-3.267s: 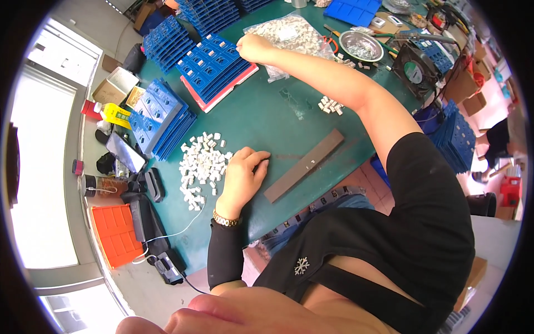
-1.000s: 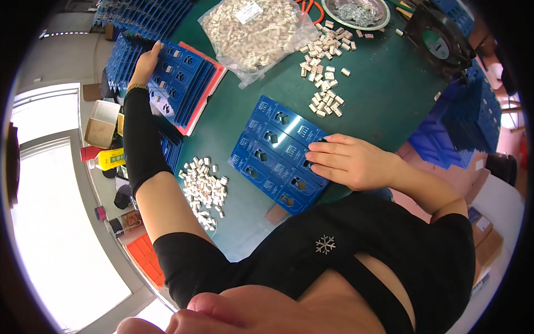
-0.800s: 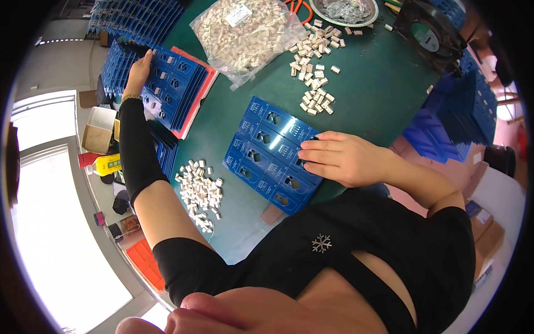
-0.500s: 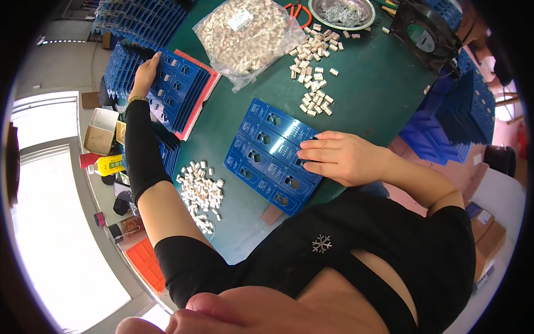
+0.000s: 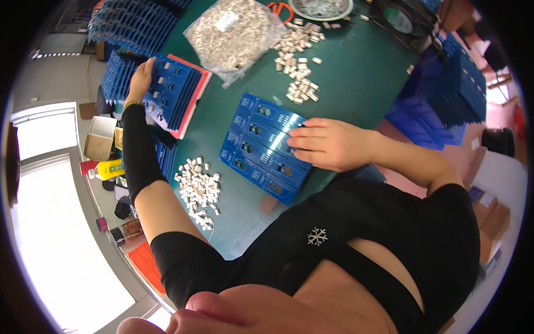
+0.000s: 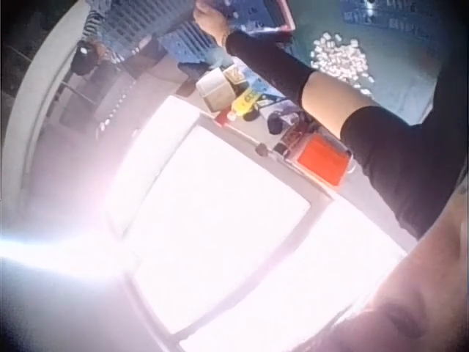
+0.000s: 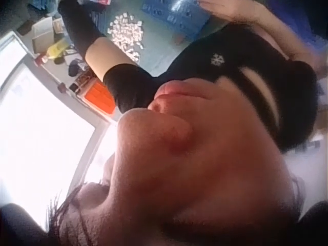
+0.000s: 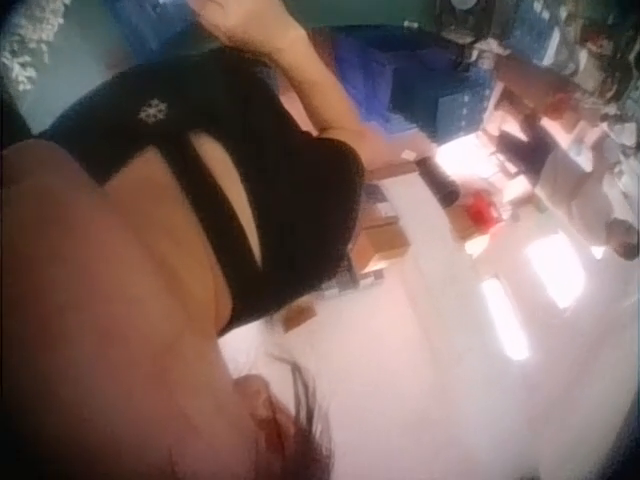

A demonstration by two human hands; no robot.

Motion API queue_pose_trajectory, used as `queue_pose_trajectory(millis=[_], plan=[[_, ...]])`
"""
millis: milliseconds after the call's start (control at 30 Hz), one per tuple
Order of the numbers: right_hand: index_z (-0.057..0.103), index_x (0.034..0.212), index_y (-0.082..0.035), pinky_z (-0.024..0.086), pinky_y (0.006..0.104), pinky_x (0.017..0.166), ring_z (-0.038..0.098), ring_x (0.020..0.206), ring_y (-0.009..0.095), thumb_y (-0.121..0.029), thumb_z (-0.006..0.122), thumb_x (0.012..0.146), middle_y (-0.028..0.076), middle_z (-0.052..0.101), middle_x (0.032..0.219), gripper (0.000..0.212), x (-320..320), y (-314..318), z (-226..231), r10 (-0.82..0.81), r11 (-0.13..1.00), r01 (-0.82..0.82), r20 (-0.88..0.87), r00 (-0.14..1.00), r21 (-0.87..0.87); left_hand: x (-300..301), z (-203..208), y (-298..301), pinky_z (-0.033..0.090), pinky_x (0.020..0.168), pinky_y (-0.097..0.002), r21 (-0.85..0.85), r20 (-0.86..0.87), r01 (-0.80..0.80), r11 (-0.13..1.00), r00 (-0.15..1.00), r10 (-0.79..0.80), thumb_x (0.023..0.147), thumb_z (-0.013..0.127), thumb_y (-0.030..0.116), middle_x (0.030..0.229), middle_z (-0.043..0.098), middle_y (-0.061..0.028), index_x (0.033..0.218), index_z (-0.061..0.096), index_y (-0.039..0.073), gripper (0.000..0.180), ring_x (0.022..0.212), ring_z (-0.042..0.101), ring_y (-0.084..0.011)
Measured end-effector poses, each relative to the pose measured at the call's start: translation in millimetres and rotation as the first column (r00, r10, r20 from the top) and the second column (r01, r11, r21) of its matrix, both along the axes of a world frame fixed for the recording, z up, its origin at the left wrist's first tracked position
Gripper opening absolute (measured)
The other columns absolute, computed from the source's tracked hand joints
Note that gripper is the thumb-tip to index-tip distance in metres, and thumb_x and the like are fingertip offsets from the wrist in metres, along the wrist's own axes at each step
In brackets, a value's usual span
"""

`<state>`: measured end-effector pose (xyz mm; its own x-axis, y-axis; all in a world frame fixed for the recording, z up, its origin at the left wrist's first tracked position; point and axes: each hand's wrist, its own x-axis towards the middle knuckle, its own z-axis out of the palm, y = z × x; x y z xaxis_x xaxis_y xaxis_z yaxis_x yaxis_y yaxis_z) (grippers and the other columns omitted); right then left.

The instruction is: The person inserts small white electronic components by hand into the slots of blue plastic trays.

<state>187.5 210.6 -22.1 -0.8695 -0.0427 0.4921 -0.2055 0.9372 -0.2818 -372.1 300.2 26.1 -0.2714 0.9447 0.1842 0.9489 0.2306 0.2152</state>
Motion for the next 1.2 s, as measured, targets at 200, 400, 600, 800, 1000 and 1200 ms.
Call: queue_pose_trajectory(millis=[200,400,600,800,1000,1200], plan=[[0.058,0.118,0.002,0.042,0.0460,0.103,0.052,0.125,0.034,-0.018,0.065,0.087,0.019,0.056,0.131,0.038,7,-6,-25,0.002,0.999,-0.001,-0.025,1.000,0.034,99,44,-66,0.047,0.091,-0.0396,0.119,-0.210,0.355,0.927,0.922,-0.326,0.093,0.060,0.021,0.114,0.063,-0.0200,0.112,0.064,0.000,0.029,0.106,0.059,-0.0366],[0.060,0.112,0.002,0.053,0.0421,0.084,0.061,0.108,0.034,-0.017,0.064,0.089,0.017,0.062,0.117,0.030,-4,30,1,0.079,0.984,-0.116,-0.243,0.967,-0.138,195,29,-212,0.048,0.089,-0.0410,-0.142,-0.053,0.266,0.953,0.960,-0.276,0.087,0.063,0.009,0.111,0.066,-0.0186,0.110,0.065,0.001,0.025,0.103,0.061,-0.0366],[0.069,0.098,-0.007,0.053,0.0401,0.072,0.065,0.086,0.027,-0.012,0.063,0.083,0.007,0.064,0.093,0.017,-56,114,-4,-0.358,0.929,0.363,0.069,0.931,-0.074,213,-33,-255,0.052,0.082,-0.0380,-0.014,-0.307,0.133,0.991,0.942,-0.131,0.084,0.062,0.007,0.111,0.069,-0.0118,0.103,0.069,0.004,0.021,0.091,0.066,-0.0296],[0.071,0.092,-0.008,0.052,0.0389,0.071,0.064,0.087,0.024,-0.015,0.068,0.080,0.005,0.062,0.089,0.014,-75,144,-8,-0.330,0.943,0.327,0.229,0.916,0.052,229,-35,-265,0.050,0.086,-0.0392,0.049,-0.154,-0.010,0.999,0.988,0.017,0.085,0.061,0.006,0.103,0.068,-0.0175,0.101,0.068,0.000,0.019,0.096,0.064,-0.0327],[0.072,0.086,-0.004,0.052,0.0385,0.067,0.068,0.074,0.026,-0.014,0.073,0.075,0.013,0.070,0.077,0.014,-66,141,9,-0.396,0.904,0.422,0.231,0.889,-0.074,209,-46,-265,0.050,0.077,-0.0387,0.203,-0.026,-0.039,0.978,0.999,0.045,0.079,0.069,0.011,0.093,0.067,-0.0137,0.091,0.069,0.001,0.016,0.086,0.064,-0.0307],[0.071,0.085,-0.005,0.050,0.0381,0.074,0.065,0.083,0.031,-0.020,0.068,0.081,0.014,0.068,0.086,0.015,-89,117,14,-0.355,0.931,0.356,0.028,0.935,-0.080,218,-36,-281,0.050,0.072,-0.0377,0.258,0.006,-0.132,0.957,0.991,0.135,0.076,0.073,0.011,0.085,0.063,-0.0098,0.079,0.064,0.004,0.012,0.082,0.062,-0.0300]])
